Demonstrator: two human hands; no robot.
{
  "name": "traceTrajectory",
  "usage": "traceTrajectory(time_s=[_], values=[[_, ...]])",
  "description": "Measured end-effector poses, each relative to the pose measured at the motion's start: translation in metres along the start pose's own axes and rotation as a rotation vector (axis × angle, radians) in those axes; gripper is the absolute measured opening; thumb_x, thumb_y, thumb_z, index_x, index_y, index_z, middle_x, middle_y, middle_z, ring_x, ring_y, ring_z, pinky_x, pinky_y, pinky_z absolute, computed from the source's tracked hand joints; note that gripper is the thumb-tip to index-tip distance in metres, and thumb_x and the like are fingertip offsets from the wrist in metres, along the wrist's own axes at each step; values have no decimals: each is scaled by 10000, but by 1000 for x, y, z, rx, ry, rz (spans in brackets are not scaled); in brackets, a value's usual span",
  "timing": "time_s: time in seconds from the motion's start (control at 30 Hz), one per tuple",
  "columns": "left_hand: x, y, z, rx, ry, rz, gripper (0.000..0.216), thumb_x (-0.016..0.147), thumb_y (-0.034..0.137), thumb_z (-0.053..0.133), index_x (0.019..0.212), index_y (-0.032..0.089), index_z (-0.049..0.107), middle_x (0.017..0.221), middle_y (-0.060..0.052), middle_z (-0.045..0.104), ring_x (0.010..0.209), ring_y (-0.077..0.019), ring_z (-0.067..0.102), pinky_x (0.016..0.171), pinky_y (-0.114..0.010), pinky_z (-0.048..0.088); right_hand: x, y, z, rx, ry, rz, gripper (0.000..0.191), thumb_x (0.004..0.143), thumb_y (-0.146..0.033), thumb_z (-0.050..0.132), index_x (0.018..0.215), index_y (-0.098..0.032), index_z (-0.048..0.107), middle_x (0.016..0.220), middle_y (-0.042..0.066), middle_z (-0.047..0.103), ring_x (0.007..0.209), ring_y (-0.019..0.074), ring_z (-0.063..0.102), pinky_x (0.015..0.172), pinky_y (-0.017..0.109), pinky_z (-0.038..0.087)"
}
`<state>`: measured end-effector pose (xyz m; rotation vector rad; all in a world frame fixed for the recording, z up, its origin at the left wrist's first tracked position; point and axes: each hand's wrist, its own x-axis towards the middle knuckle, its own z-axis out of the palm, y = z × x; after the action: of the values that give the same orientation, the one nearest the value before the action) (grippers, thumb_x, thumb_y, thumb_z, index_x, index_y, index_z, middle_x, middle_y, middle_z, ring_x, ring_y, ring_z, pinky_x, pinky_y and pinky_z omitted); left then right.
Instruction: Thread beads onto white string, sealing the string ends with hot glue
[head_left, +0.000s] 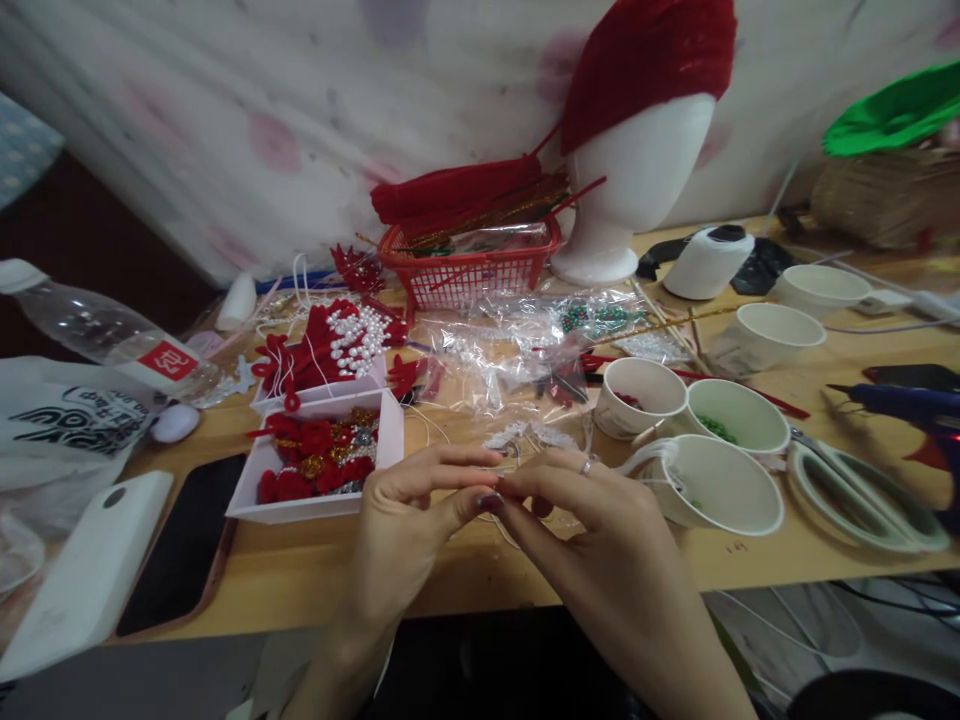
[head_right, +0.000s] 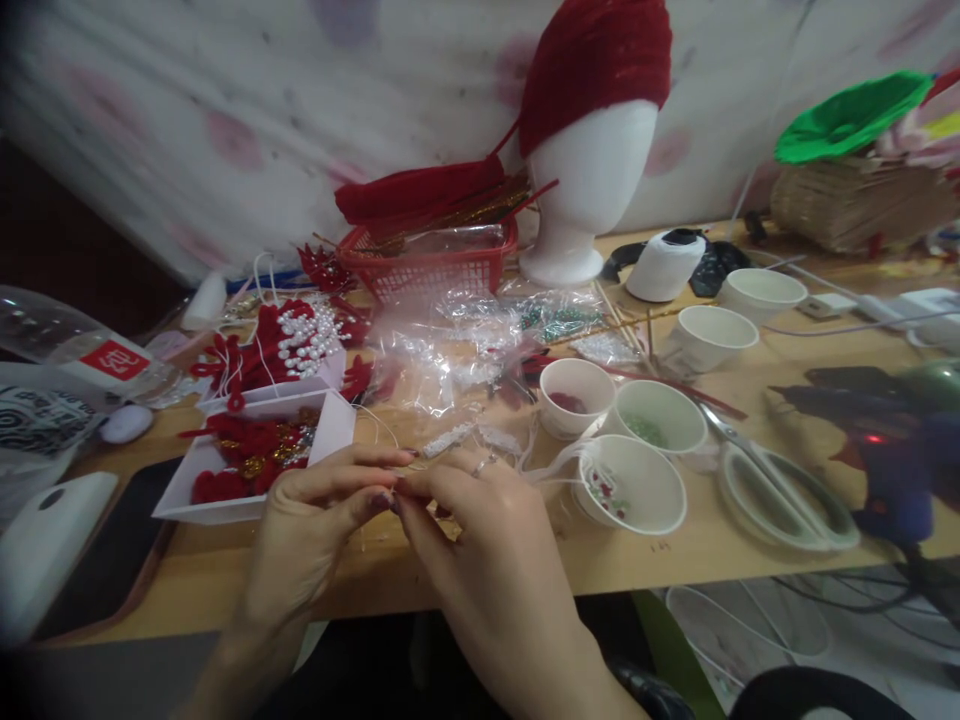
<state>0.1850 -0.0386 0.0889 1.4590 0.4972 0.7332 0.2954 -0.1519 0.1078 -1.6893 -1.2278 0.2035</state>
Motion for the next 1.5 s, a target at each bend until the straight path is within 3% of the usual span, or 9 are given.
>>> traceTrajectory(time_s=[0.27,0.4,0.53,0.83,1.03,1.2,1.3,1.4,1.5], values=[[0,-3,2,-56,8,12,70,764,283,798,710,244,778,819,-17,677,826,-145,619,764,-225,503,-2,-2,3,32,9,8,108,863,-133,664,819,-221,709,760,3,710,692,166,654,631,293,498],[2,-4,5,-273,27,-138,218,705,396,833,657,203,746,865,-15,619,839,-137,587,760,-218,487,-2,-2,-2,126,-30,42,144,849,-171,705,966,-250,732,942,28,730,877,206,679,770,327,527],[2,-5,6,-401,24,-200,240,654,410,866,643,201,749,931,-15,615,947,-144,577,792,-193,466,-3,0,-6,234,-24,71,174,876,-212,701,1014,-305,753,1086,24,706,1047,218,636,913,357,489],[-4,1,3,-502,-35,-276,182,650,358,878,646,218,763,1011,-10,608,963,-138,576,778,-195,475,0,-5,-6,319,-152,117,140,901,-266,683,971,-344,776,905,9,625,922,208,562,812,364,419],[-10,5,-1,-559,-17,-290,214,610,340,904,648,190,756,968,-9,638,883,-111,596,736,-169,484,1,-14,0,330,-156,119,102,881,-225,695,865,-284,777,844,0,627,864,189,549,791,347,390],[-12,9,-3,-624,-10,-235,249,782,424,773,869,192,754,966,-36,687,909,-134,625,826,-219,497,1,-13,10,454,-99,149,100,857,-234,697,779,-228,759,802,1,652,816,172,563,785,335,400],[-14,8,-4,-634,-18,-290,300,845,448,699,944,165,708,904,-48,678,828,-137,623,746,-233,496,0,-9,17,498,-74,186,78,846,-247,701,810,-230,769,815,8,665,825,175,585,799,342,414],[-19,7,-5,-617,-154,-365,369,871,519,634,930,155,646,744,-20,618,639,-116,557,623,-241,459,-2,-8,21,534,-34,225,89,839,-298,715,790,-249,772,778,-1,634,774,166,585,728,321,432],[-22,8,-6,-541,-265,-365,435,884,593,561,874,159,576,651,27,499,498,-67,392,458,-194,304,-3,-9,24,580,-1,273,121,839,-343,722,772,-256,773,712,-17,613,696,144,567,674,295,431]])
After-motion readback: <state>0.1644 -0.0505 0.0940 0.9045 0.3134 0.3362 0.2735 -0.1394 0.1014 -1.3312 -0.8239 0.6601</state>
